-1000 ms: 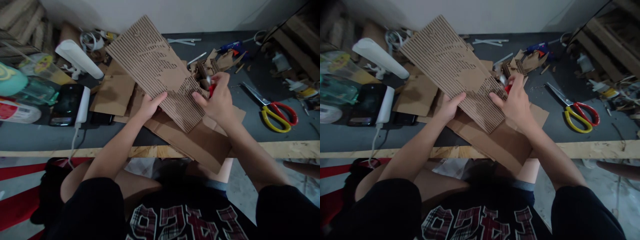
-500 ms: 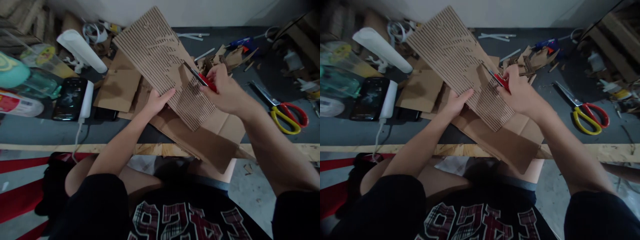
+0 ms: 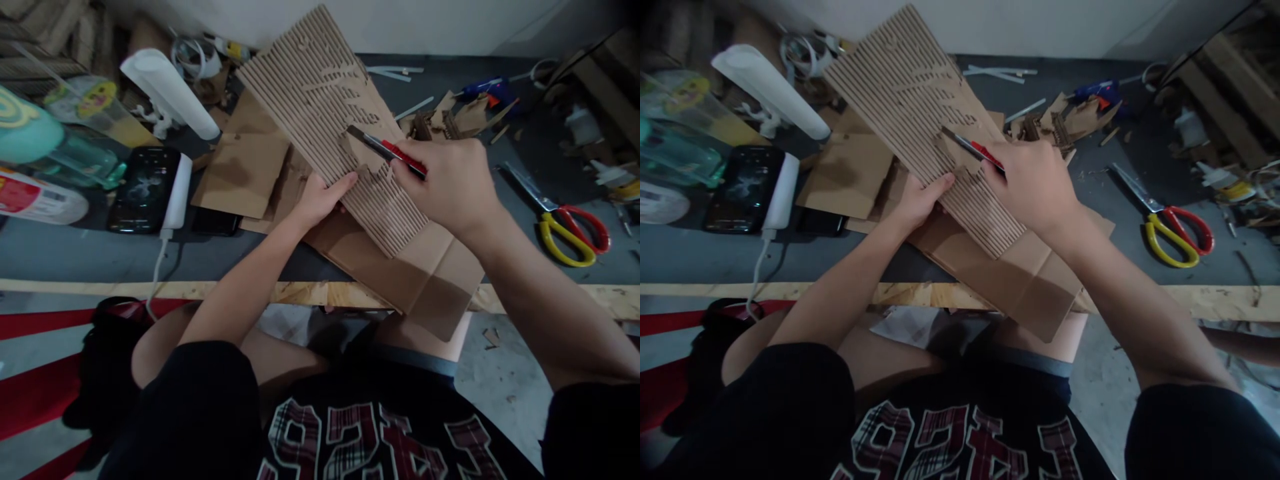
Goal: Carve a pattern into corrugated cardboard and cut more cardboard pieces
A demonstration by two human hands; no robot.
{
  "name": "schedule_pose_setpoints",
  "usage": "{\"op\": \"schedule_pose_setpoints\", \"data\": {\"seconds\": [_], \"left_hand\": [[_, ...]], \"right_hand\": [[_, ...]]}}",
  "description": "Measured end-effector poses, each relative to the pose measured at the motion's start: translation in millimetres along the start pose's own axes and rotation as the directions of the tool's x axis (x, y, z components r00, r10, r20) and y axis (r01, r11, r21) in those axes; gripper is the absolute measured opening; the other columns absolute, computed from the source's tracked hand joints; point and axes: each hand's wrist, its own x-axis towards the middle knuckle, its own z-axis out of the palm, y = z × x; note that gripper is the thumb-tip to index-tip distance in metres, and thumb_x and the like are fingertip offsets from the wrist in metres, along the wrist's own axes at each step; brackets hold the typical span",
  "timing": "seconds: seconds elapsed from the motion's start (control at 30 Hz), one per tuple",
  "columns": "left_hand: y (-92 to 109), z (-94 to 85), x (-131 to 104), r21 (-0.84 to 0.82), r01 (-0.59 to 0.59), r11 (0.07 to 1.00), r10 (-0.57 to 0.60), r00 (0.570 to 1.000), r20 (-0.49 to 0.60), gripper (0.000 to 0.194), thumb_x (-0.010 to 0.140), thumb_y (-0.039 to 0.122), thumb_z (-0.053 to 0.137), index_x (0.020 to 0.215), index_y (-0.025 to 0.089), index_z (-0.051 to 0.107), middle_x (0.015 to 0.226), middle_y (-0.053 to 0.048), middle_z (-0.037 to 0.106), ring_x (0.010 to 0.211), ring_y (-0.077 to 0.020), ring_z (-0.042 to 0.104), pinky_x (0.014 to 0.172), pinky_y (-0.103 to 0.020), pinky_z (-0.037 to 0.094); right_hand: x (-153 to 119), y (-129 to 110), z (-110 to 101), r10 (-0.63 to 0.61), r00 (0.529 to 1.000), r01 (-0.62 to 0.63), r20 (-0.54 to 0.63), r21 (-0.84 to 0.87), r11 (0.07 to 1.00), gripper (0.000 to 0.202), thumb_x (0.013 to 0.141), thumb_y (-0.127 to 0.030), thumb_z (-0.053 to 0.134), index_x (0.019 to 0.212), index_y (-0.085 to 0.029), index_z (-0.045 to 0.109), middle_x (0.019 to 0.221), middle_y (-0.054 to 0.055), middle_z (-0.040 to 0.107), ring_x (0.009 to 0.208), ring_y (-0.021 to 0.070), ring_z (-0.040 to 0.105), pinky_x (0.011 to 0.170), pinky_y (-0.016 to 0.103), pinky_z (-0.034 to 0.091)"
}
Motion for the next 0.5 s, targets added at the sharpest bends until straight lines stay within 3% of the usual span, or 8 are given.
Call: {"op": "schedule_pose_setpoints", "data": {"seconds": [0.23, 0.37, 0.5], "left_hand": [[0.6, -0.9, 0.2, -0.009, -0.005, 1.000, 0.005, 1.000, -0.008, 0.061, 0.076, 0.080, 0.070, 0.079, 0.021, 0.056, 0.059, 0.002, 0.053, 0.060, -0.0176, 0.067, 0.056, -0.033, 0.063], [-0.8, -2.1, 0.0, -0.002, -0.017, 1.000, 0.017, 1.000, -0.013, 0.059, 0.078, 0.078, 0.070, 0.076, 0.022, 0.054, 0.054, 0.003, 0.048, 0.057, -0.0175, 0.067, 0.054, -0.031, 0.062], [-1.0, -2.5, -1.4, 0.018, -0.038, 0.999, 0.039, 0.998, -0.046, 0.059, 0.078, 0.078, 0.070, 0.077, 0.021, 0.055, 0.057, 0.003, 0.049, 0.058, -0.0165, 0.067, 0.049, -0.027, 0.057]], "right_hand": [[-2.9, 4.8, 10.7, 0.017, 0.999, -0.017, -0.037, -0.003, 1.000, 0.034, 0.102, -0.051, 0.049, 0.093, -0.023, 0.067, 0.077, 0.009, 0.069, 0.082, 0.0268, 0.065, 0.073, 0.038, 0.048], [-5.1, 0.9, 2.0, 0.021, 0.998, -0.017, 0.067, -0.061, 0.998, 0.029, 0.102, -0.043, 0.049, 0.095, -0.023, 0.068, 0.077, 0.009, 0.069, 0.079, 0.0263, 0.065, 0.073, 0.039, 0.048], [-6.2, -10.3, -8.8, 0.105, 0.978, -0.083, 0.178, -0.131, 0.988, 0.029, 0.102, -0.036, 0.045, 0.102, -0.021, 0.069, 0.084, 0.010, 0.071, 0.080, 0.0267, 0.066, 0.072, 0.037, 0.047]]}}
